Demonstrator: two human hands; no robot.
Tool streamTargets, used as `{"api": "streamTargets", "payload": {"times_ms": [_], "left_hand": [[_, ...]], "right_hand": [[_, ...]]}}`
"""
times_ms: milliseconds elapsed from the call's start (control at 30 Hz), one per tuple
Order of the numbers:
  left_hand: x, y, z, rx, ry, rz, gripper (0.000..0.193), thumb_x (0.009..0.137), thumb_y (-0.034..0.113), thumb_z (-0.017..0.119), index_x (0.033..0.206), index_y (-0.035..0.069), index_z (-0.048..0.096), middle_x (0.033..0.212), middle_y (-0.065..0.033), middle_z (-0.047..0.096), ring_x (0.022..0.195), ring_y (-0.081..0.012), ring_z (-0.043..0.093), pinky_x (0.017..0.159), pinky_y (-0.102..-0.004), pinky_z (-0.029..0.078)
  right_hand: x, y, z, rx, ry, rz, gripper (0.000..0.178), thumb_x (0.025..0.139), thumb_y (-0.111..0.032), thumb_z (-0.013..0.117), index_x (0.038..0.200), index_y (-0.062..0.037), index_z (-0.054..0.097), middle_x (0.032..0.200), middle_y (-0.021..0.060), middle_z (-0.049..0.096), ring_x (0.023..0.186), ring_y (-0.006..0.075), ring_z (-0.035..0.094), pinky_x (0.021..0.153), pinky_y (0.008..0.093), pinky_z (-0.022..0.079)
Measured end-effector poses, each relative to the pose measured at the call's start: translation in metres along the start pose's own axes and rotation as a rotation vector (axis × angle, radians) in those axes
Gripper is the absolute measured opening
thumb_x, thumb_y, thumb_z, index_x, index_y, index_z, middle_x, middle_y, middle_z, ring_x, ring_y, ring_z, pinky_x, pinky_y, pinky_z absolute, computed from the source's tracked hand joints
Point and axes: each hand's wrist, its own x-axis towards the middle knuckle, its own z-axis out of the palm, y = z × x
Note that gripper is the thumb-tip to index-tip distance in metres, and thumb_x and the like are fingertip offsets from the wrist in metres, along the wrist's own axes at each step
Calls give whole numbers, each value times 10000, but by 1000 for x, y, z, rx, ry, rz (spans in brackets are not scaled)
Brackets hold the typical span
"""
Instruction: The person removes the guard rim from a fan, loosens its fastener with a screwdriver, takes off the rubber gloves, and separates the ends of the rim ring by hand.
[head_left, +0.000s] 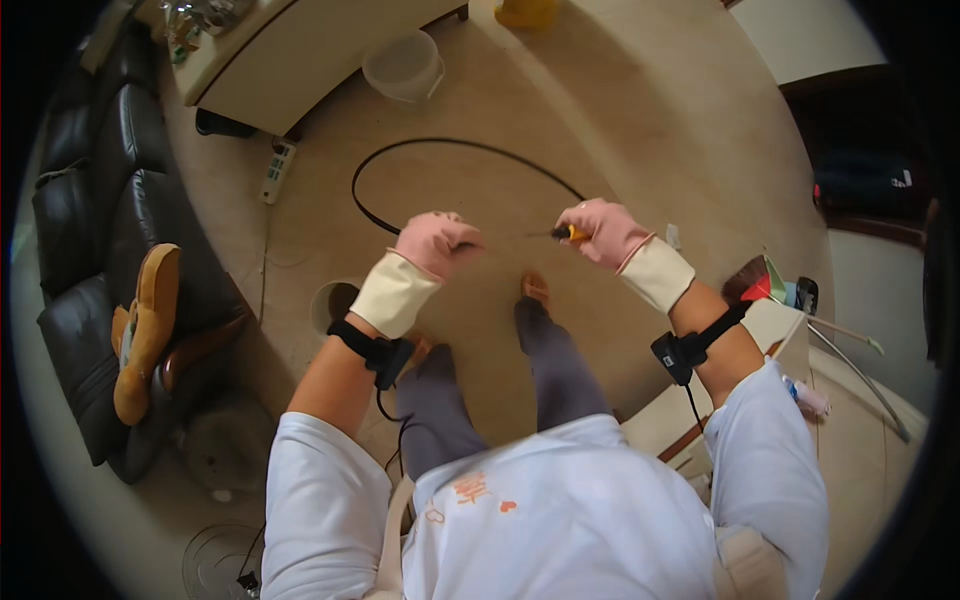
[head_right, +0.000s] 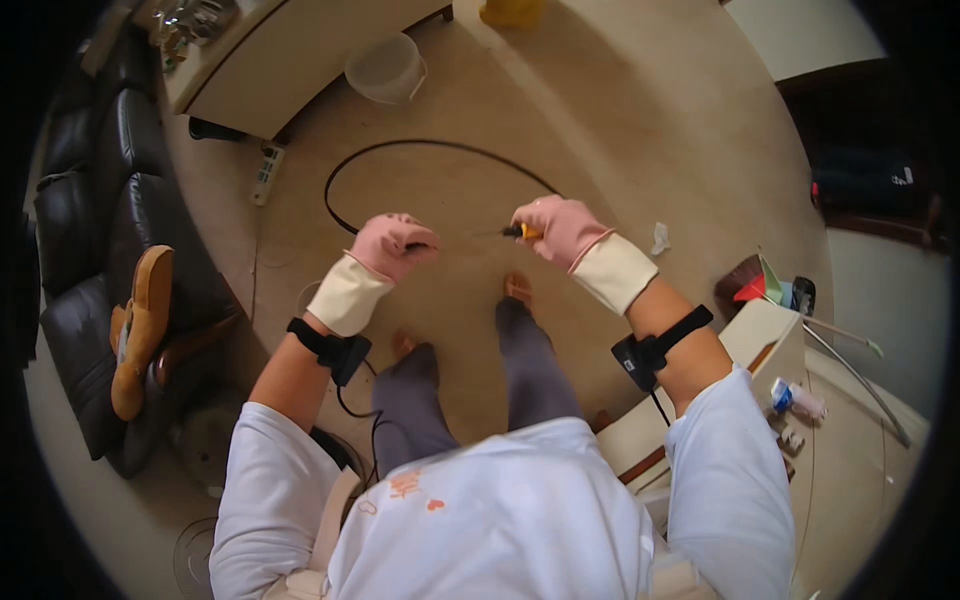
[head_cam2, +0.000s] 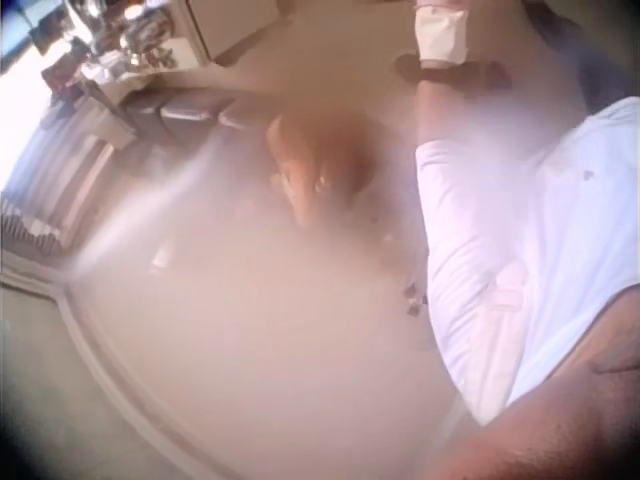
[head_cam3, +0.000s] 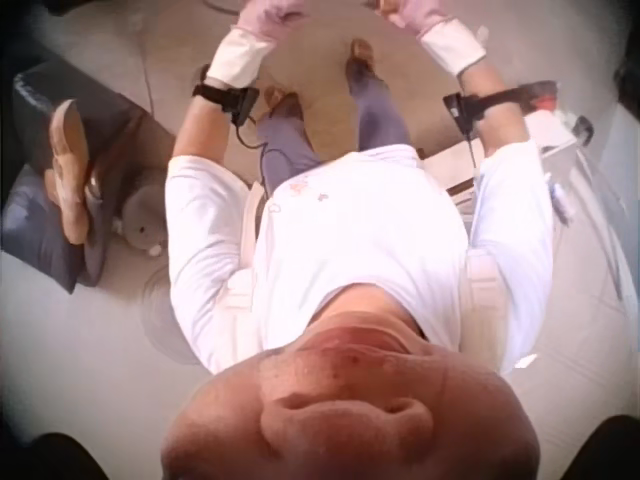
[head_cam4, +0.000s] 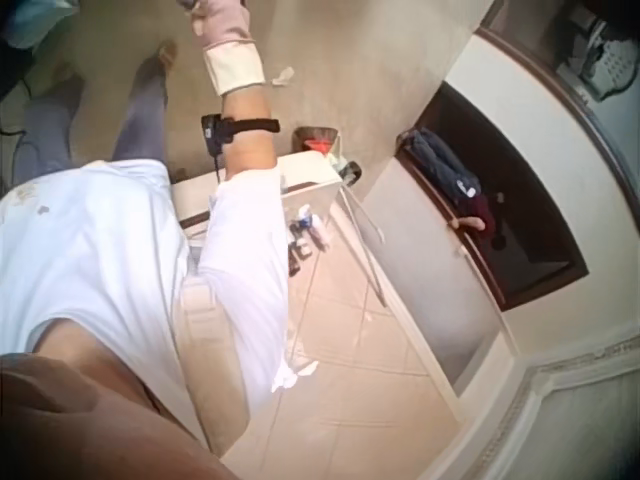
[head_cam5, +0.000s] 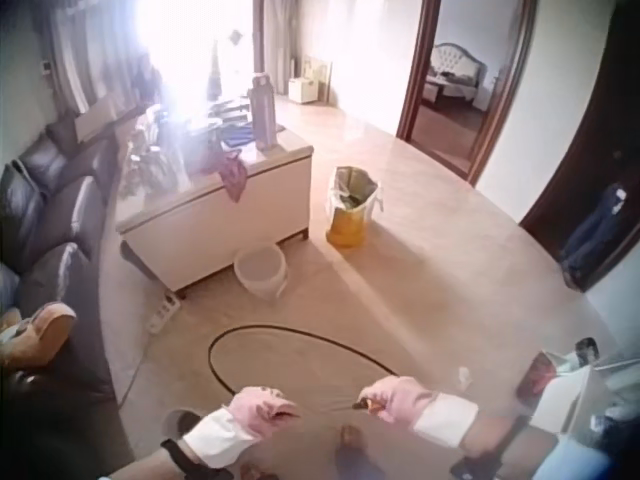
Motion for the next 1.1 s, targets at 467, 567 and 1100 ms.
{"api": "streamTargets", "payload": {"times_ms": [467, 567, 1100], "left_hand": [[-68, -217, 383, 306, -346, -175, 130, 752, 156, 624, 863, 148, 692, 893, -99, 695, 834, -323, 696, 677, -444, 553], [-80, -251, 416, 302, -356, -211, 163, 705, 140, 660, 866, 146, 685, 883, -105, 688, 835, -330, 694, 664, -447, 555], [-102, -271, 403, -303, -250, -532, 336, 872, 244, 717, 1184, 120, 697, 1176, -108, 721, 1042, -294, 695, 864, -418, 563]], "right_hand": [[126, 290, 343, -512, -615, -240, 134, 846, -138, 614, 898, -128, 738, 945, 101, 727, 964, 318, 696, 763, 442, 579], [143, 313, 387, -544, -636, -242, 123, 846, -133, 611, 873, -108, 728, 923, 107, 722, 957, 323, 696, 760, 451, 574], [132, 326, 386, -506, -531, -435, 250, 814, -211, 681, 1032, -88, 696, 979, 115, 712, 1025, 312, 669, 854, 425, 532]]}}
